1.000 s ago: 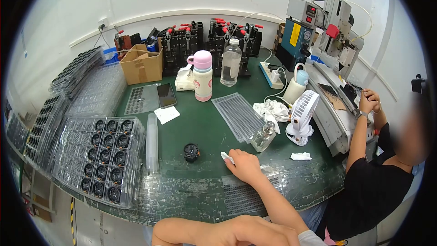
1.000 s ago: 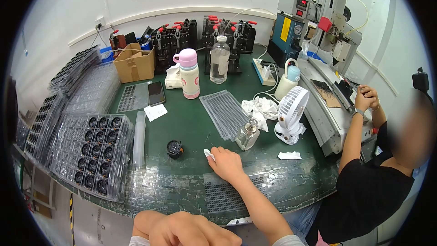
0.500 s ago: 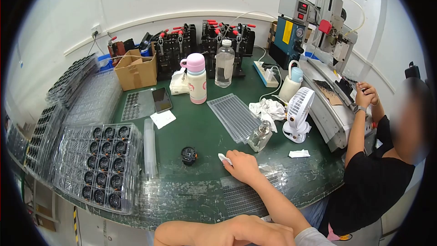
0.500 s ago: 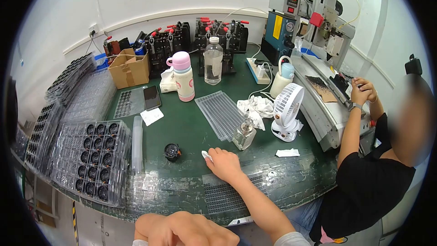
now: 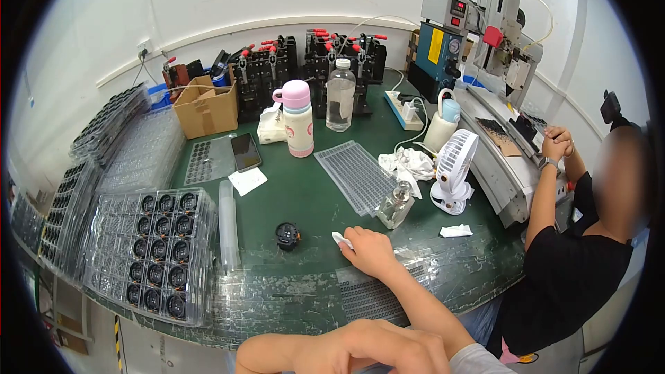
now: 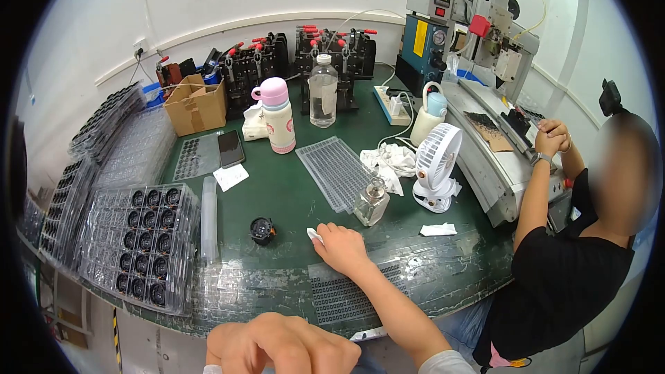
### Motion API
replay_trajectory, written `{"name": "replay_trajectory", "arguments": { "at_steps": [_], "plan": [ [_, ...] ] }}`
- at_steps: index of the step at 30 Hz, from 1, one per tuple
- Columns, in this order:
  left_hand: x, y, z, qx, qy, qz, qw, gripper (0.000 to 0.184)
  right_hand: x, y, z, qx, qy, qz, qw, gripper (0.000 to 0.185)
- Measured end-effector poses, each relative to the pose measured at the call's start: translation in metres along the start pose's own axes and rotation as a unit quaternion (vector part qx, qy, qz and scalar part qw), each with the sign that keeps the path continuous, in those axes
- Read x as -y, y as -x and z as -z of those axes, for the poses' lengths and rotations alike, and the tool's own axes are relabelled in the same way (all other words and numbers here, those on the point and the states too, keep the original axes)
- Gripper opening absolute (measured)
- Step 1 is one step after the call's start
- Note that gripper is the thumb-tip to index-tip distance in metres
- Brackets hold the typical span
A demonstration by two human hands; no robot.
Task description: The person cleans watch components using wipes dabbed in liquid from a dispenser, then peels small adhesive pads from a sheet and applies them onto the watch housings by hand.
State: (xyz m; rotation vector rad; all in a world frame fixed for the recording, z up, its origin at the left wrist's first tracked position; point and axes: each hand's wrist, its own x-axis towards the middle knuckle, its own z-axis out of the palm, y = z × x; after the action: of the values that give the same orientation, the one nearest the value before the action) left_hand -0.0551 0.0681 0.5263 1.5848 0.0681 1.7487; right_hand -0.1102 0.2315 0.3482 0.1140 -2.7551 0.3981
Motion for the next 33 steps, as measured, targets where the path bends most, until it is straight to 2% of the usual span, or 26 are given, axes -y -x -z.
{"name": "replay_trajectory", "arguments": {
  "at_steps": [3,5,6,9,11,16,17,19,20,21,22,24,25,27,29,33],
  "plan": [
    [-0.007,-0.010,-0.002,-0.016,-0.005,-0.043,0.999,0.023,0.000,0.000,0.001,0.004,0.002,-0.002,1.000,0.020],
    [-0.023,-0.019,-0.006,-0.088,0.048,0.002,0.995,0.021,0.000,-0.001,0.001,0.010,0.002,-0.006,1.000,0.020],
    [-0.023,-0.015,-0.007,-0.092,0.051,0.002,0.994,0.021,0.000,-0.001,0.001,0.013,0.004,-0.006,1.000,0.021],
    [-0.016,-0.008,-0.005,-0.085,0.020,0.007,0.996,0.020,-0.001,0.000,-0.002,0.015,0.006,-0.006,1.000,0.021],
    [-0.007,-0.011,-0.001,-0.066,-0.016,-0.081,0.994,0.020,-0.002,0.000,-0.002,0.012,0.009,-0.005,1.000,0.021],
    [-0.009,-0.003,-0.002,-0.080,-0.035,-0.065,0.994,0.019,0.002,0.000,0.004,0.015,0.009,-0.008,1.000,0.021],
    [-0.016,-0.003,-0.002,-0.085,-0.053,-0.049,0.994,0.019,0.000,0.000,0.001,0.002,0.008,0.003,1.000,0.020],
    [-0.036,-0.006,-0.006,-0.097,-0.142,-0.081,0.982,0.019,-0.002,0.000,0.001,0.007,0.005,0.002,1.000,0.019],
    [-0.049,-0.004,-0.010,-0.106,-0.210,-0.103,0.966,0.019,-0.003,0.000,-0.002,-0.007,-0.028,-0.003,1.000,0.018],
    [-0.054,-0.003,-0.004,-0.054,-0.255,-0.143,0.955,0.019,0.003,-0.002,0.005,0.012,-0.034,-0.020,0.999,0.018],
    [-0.061,0.000,-0.011,-0.077,-0.311,-0.140,0.937,0.019,0.001,-0.002,0.002,0.021,-0.030,-0.023,0.999,0.019],
    [-0.077,0.010,-0.030,-0.061,-0.393,-0.236,0.886,0.021,-0.001,-0.003,-0.003,0.024,-0.017,-0.031,0.999,0.019],
    [-0.085,0.018,-0.043,-0.072,-0.430,-0.232,0.869,0.021,-0.003,-0.003,-0.005,0.025,-0.017,-0.017,0.999,0.019],
    [-0.091,0.029,-0.068,-0.132,-0.602,-0.249,0.747,0.019,0.000,-0.005,-0.002,0.034,-0.012,-0.012,0.999,0.020],
    [-0.086,0.030,-0.078,-0.172,-0.701,-0.276,0.635,0.019,0.002,-0.004,-0.001,0.043,-0.011,-0.018,0.999,0.020],
    [-0.089,0.026,-0.065,-0.122,-0.697,-0.296,0.642,0.024,0.001,-0.002,0.000,0.040,-0.011,-0.011,0.999,0.020]
  ]
}}
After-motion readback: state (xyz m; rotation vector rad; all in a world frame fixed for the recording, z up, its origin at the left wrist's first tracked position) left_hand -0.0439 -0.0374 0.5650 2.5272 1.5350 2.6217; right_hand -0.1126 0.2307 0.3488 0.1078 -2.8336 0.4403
